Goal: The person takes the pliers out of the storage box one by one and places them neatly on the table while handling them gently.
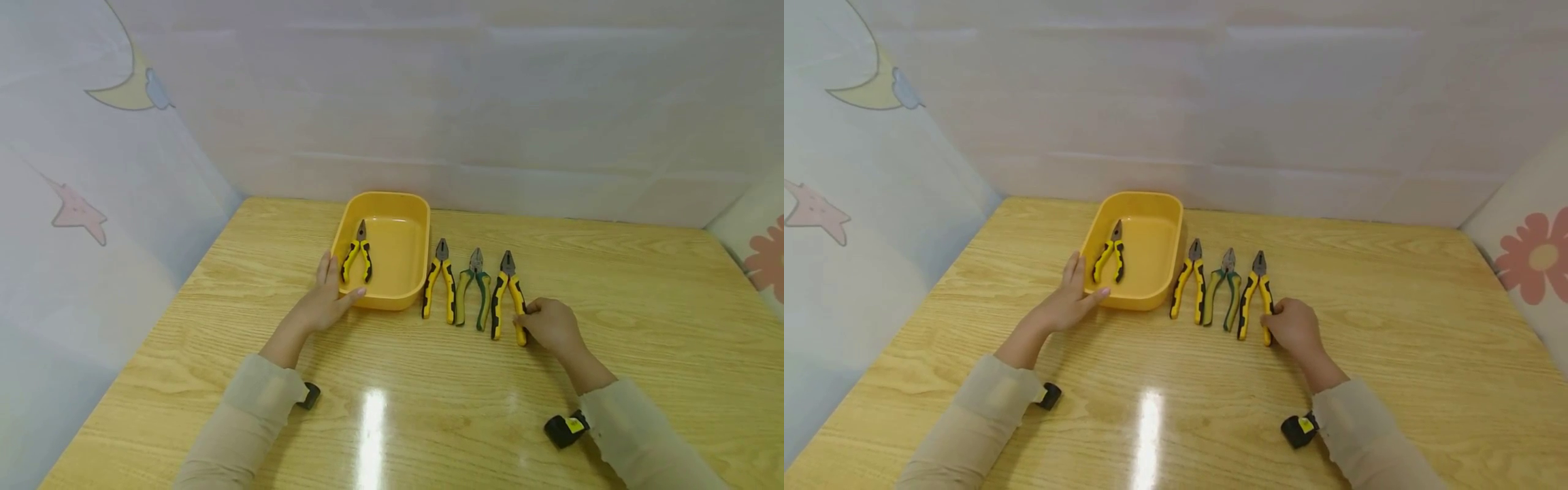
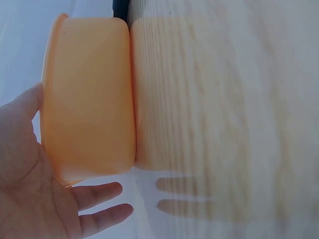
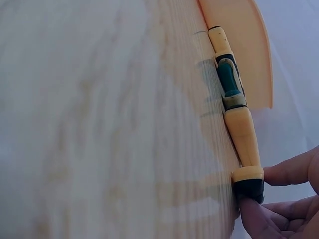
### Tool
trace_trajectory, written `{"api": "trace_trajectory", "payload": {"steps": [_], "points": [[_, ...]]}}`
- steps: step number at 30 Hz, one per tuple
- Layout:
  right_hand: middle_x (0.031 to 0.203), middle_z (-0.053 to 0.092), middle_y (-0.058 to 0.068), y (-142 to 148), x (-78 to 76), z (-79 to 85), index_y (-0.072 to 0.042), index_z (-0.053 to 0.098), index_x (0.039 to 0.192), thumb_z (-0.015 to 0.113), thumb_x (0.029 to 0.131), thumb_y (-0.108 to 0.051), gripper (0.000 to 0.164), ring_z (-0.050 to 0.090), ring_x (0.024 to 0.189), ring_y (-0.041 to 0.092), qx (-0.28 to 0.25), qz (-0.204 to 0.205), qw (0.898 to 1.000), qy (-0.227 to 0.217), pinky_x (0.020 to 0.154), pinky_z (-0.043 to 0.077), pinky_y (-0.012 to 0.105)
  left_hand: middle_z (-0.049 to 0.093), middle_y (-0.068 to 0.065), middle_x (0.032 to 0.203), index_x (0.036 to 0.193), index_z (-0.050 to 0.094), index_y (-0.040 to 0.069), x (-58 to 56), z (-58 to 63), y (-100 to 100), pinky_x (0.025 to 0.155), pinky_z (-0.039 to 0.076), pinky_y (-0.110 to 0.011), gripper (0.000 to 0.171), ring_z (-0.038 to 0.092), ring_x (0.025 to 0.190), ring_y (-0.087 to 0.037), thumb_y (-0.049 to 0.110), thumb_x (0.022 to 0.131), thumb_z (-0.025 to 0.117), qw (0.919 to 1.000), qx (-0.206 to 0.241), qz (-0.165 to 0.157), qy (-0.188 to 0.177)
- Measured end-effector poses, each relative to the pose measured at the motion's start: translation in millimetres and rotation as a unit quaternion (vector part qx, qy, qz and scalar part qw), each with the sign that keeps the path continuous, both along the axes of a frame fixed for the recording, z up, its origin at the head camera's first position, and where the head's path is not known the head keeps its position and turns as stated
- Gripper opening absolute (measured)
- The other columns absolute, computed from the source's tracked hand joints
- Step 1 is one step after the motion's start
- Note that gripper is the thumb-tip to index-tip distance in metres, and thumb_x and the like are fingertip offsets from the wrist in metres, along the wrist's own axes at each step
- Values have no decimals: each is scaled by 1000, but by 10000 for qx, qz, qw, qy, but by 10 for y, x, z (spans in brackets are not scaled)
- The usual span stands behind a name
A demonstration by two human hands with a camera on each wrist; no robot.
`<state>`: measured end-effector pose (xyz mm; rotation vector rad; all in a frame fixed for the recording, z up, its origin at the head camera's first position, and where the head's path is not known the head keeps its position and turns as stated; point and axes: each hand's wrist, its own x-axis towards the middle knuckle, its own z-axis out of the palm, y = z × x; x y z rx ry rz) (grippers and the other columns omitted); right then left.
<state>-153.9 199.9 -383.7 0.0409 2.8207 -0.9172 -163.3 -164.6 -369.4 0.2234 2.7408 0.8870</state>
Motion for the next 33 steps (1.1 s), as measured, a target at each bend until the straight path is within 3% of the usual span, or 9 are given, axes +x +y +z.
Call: {"api": "trace_trajectory", "payload": {"steps": [6, 18, 26, 33], "points": [[86, 59, 23, 16, 36, 34, 13, 55, 95, 60, 78, -18, 35, 55, 71, 28, -80, -48, 9999, 37, 53, 43, 32, -31, -3, 136, 135, -17, 5, -1, -2, 1, 92, 28, -48, 91, 18, 123, -38, 62, 82, 31, 10000, 14, -27, 8], [86, 58, 18, -4, 47, 121, 10, 53, 102, 54, 85, -19, 34, 56, 68, 21, -879, -12, 9961, -102, 57, 46, 30, -31, -2, 136, 135, -17, 6, -10, -23, 3, 92, 27, -50, 92, 16, 124, -37, 63, 81, 30, 10000, -65, -3, 24], [92, 56, 20, -87, 46, 156, 12, 48, 110, 49, 88, -19, 38, 56, 71, 22, -1757, 334, 9835, -258, 61, 47, 32, -30, -3, 137, 135, -16, 5, -5, -14, 4, 94, 25, -49, 91, 14, 124, -37, 63, 81, 30, 10000, -71, 7, 28], [106, 50, 25, -221, 30, 155, 12, 43, 116, 49, 89, -22, 43, 56, 89, 30, -2526, 350, 9663, -362, 72, 48, 33, -30, -3, 137, 135, -16, 4, 1, -10, 0, 93, 26, -49, 90, 14, 124, -37, 61, 83, 31, 10000, -38, 13, 36]]}}
